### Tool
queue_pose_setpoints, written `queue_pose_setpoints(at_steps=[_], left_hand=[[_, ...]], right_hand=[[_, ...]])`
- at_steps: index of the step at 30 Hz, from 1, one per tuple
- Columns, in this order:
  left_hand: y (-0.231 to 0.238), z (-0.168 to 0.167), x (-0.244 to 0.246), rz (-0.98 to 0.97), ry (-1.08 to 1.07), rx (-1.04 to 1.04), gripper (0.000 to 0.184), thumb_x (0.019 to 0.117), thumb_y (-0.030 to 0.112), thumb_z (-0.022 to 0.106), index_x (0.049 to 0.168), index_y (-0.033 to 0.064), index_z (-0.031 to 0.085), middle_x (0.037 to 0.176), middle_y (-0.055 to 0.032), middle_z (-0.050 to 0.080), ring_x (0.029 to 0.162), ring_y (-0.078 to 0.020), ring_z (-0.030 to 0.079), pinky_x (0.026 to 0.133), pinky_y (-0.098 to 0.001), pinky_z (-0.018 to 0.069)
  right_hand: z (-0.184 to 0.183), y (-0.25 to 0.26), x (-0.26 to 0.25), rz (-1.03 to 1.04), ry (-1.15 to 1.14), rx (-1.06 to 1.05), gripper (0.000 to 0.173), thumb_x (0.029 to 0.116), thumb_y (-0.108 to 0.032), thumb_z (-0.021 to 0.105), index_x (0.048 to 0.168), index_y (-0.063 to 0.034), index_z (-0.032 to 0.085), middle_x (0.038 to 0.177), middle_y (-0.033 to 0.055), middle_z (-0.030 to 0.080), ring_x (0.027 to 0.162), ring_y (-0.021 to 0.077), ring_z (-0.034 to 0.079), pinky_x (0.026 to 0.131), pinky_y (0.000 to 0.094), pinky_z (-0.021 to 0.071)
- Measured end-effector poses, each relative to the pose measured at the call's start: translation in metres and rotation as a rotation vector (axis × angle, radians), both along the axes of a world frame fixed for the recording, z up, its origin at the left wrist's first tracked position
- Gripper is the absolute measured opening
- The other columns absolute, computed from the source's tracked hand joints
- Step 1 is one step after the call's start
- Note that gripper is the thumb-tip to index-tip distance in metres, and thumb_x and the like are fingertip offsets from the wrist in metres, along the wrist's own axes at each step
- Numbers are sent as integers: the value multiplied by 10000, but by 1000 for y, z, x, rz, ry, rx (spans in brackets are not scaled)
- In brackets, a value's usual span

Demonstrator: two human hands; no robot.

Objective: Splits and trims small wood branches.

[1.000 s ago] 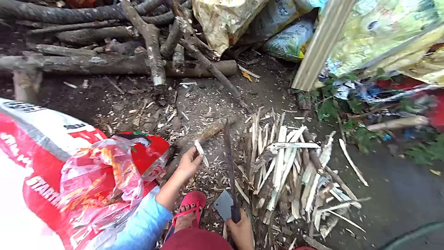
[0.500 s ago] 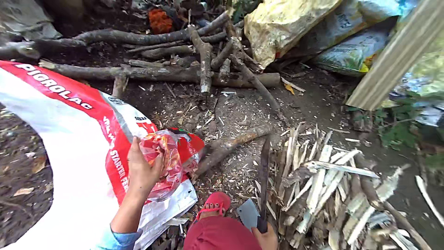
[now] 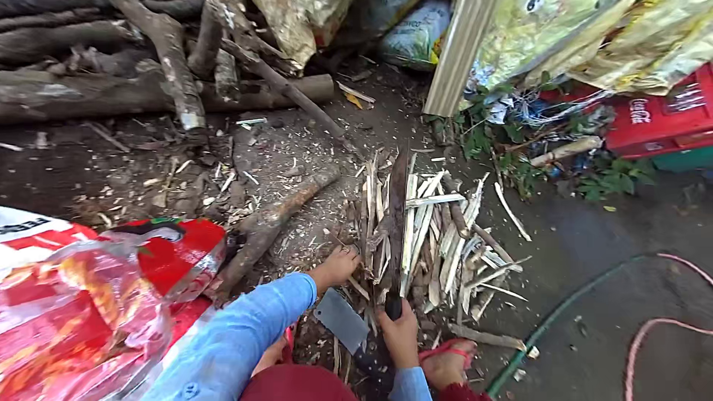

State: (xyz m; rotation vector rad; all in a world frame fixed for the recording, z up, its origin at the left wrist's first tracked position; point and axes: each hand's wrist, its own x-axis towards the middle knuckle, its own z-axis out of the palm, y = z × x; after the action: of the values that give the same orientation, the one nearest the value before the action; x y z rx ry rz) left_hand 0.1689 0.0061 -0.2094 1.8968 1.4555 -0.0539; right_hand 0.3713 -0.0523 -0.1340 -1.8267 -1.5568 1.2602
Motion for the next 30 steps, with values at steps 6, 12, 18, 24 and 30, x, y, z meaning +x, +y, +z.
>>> queue_pose_setpoints(at_steps=[6,12,18,24,30], left_hand=[[1,6,-27,57,12,89,336,1048,-32,433,1359,-83,552,1380,-304,574,1349,-467,517,1164,-604,348],[-26,41,-101,785,-523,238,321,1023,17,517,1313,-78,618,1403,-248,594,1347,-322,555,1177,-423,403],[-89,3,-137,644,-370,128,457,919,-83,609,1349,56,671,1505,-294,477,1408,-445,460,1185,-549,366],[-96,11,-140,325,22,-290,856,927,-101,592,1617,342,346,1666,-234,276,1501,-483,320,1203,-638,286],[-62,20,-134,484,20,-291,533,1004,16,539,1517,157,514,1514,-241,496,1390,-443,493,1127,-635,400]], right_hand=[[4,-3,-8,-14,41,24,414,740,-113,730,1093,80,629,741,91,643,597,155,627,600,368,558],[-1,-18,-34,46,147,-89,373,749,-77,705,1077,73,612,676,55,625,543,124,614,557,320,551],[-22,-35,-47,154,111,-273,391,790,-51,724,1143,70,606,757,121,642,595,202,629,606,402,566],[-38,-43,-45,187,62,-321,368,773,-8,720,1116,73,615,762,128,625,589,199,613,590,392,551],[-42,-41,-40,146,49,-346,392,779,3,726,1144,79,605,785,150,643,592,210,631,600,398,570]])
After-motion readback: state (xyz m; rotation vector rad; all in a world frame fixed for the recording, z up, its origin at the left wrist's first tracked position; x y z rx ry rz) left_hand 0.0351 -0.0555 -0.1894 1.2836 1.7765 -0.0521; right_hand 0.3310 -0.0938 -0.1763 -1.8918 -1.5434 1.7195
